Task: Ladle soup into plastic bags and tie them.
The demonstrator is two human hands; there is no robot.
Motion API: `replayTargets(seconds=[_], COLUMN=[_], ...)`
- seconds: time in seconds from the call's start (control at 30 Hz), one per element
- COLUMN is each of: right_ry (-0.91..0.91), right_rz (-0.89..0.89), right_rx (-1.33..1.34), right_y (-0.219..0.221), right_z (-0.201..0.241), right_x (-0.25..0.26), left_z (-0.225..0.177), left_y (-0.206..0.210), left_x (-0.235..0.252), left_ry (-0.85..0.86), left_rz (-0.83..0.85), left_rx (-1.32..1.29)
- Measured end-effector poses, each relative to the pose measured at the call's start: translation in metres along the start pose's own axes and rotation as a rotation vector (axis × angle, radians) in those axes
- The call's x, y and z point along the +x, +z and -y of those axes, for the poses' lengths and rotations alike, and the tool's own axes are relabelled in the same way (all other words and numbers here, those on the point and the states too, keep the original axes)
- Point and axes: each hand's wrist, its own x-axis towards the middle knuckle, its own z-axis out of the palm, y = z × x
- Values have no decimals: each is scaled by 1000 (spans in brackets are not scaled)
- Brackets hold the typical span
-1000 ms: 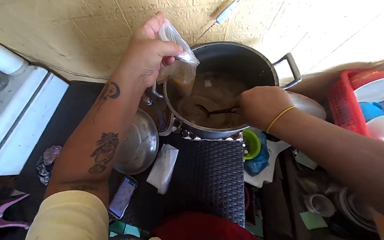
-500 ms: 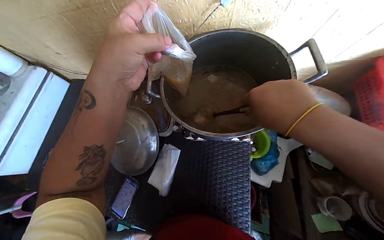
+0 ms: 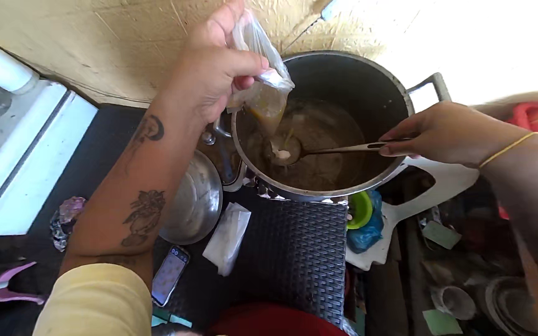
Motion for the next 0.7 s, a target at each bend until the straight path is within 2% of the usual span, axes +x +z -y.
replayTargets(seconds=[0.2, 0.4, 0.57, 0.7], right_ry=[99, 155, 123, 31], right_rz=[-99, -229, -307, -318], right_rx=[71, 43, 4, -111], right_y=[-30, -69, -95, -96], right_z=[-2, 5, 27, 52], right_x=[-22, -48, -74, -87], left_z=[4, 30, 54, 62], left_y=[5, 28, 54, 76], left_x=[-6, -2, 6, 11], left_ry=[-48, -141, -212, -240], left_rz=[45, 94, 93, 79], left_rx=[31, 65, 115, 119])
